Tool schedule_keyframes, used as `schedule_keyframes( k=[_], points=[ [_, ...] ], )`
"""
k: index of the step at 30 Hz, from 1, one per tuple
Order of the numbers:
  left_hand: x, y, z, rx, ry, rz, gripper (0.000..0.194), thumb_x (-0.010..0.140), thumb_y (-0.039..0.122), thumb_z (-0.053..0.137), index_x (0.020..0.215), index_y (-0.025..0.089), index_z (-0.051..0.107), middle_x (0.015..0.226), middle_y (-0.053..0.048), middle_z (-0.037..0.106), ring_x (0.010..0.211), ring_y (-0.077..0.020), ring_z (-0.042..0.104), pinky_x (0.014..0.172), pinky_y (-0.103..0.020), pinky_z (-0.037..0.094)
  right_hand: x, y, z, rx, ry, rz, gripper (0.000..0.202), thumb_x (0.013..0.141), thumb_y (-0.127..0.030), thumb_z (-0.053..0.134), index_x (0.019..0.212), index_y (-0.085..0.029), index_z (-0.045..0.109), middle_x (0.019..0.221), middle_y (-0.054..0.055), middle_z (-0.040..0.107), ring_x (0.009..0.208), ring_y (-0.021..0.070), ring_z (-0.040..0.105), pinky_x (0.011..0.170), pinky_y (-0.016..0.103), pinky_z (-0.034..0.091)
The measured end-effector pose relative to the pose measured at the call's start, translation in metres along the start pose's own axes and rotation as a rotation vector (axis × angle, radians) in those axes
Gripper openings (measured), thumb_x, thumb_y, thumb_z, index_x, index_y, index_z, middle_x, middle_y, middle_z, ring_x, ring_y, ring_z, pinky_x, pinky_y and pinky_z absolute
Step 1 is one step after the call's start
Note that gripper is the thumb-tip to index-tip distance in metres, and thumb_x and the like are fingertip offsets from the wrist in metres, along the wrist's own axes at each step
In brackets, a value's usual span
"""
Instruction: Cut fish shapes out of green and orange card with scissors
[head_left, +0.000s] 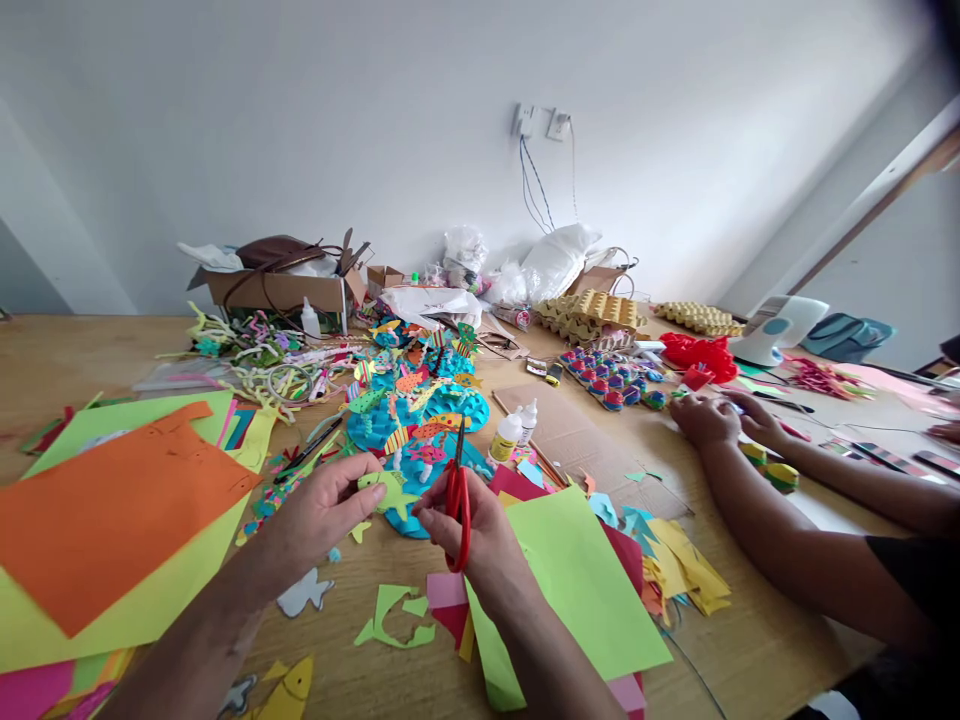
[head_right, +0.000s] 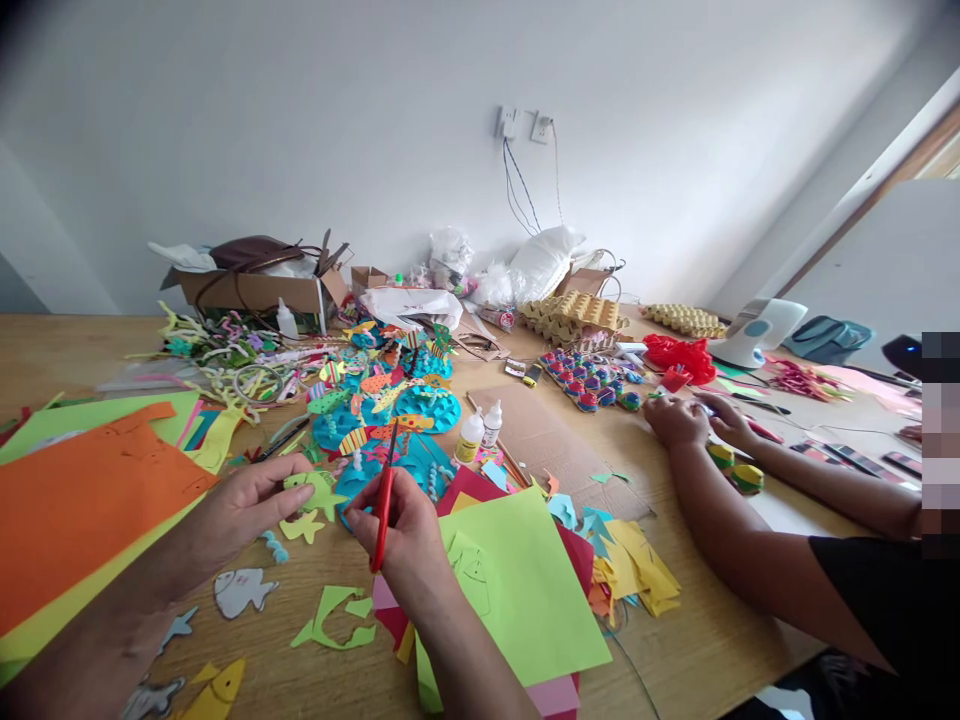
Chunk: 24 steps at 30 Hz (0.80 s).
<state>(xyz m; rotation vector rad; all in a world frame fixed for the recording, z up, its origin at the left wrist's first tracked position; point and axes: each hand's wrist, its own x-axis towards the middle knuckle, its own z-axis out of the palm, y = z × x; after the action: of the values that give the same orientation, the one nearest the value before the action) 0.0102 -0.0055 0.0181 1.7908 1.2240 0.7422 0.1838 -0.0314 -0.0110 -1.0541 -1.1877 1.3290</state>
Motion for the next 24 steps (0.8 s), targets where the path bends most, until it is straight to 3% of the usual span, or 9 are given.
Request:
schedule_keyframes(
  k=[6, 12, 17, 20, 24],
  points=[
    [-0.002, -0.003, 0.003, -0.072, -0.107, 0.034, 0.02, 0.082, 0.036, 0.048, 0.072, 0.02, 0.055, 0.065, 0.005, 0.044, 0.06, -0.0131, 0.041, 0.053, -0.022, 0.033, -0.002, 0.001, 0.005, 0.032, -0.063, 0.049, 0.029, 0.06, -0.03, 0.073, 0.072, -0.019, 0.049, 0.056, -0.008, 0.045, 0.049, 0.0075, 0.036, 0.047, 0.02, 0.03],
    [-0.003, 0.012, -0.006, -0.077, -0.062, 0.011, 0.018, 0.079, 0.035, 0.051, 0.07, 0.02, 0.057, 0.062, 0.006, 0.041, 0.058, -0.0125, 0.039, 0.053, -0.022, 0.031, -0.008, -0.002, -0.001, 0.001, -0.058, 0.012, 0.019, 0.065, -0.025, 0.066, 0.075, -0.019, 0.051, 0.068, -0.003, 0.057, 0.059, 0.011, 0.046, 0.056, 0.022, 0.036],
    [-0.021, 0.014, -0.027, 0.011, 0.028, 0.004, 0.016, 0.08, 0.032, 0.051, 0.091, 0.022, 0.059, 0.066, 0.006, 0.042, 0.06, -0.0126, 0.041, 0.054, -0.022, 0.032, -0.023, 0.008, -0.016, -0.189, -0.119, 0.013, 0.011, 0.072, -0.023, 0.061, 0.073, -0.019, 0.051, 0.068, -0.001, 0.057, 0.059, 0.0125, 0.048, 0.055, 0.024, 0.038],
    [-0.039, -0.003, -0.038, 0.142, -0.1, -0.082, 0.017, 0.084, 0.03, 0.047, 0.094, 0.023, 0.058, 0.066, 0.006, 0.044, 0.06, -0.0127, 0.043, 0.055, -0.022, 0.032, -0.039, 0.014, -0.028, -0.388, -0.178, 0.042, 0.006, 0.076, -0.02, 0.057, 0.075, -0.019, 0.052, 0.069, -0.001, 0.057, 0.061, 0.0136, 0.05, 0.055, 0.024, 0.038],
    [-0.064, -0.028, -0.046, 0.283, -0.33, -0.226, 0.016, 0.086, 0.03, 0.044, 0.083, 0.02, 0.057, 0.068, 0.004, 0.051, 0.063, -0.0138, 0.049, 0.057, -0.021, 0.035, -0.056, 0.018, -0.046, -0.57, -0.211, 0.07, 0.008, 0.079, -0.024, 0.055, 0.074, -0.019, 0.051, 0.069, -0.001, 0.058, 0.062, 0.0152, 0.051, 0.057, 0.025, 0.039]
  ],
)
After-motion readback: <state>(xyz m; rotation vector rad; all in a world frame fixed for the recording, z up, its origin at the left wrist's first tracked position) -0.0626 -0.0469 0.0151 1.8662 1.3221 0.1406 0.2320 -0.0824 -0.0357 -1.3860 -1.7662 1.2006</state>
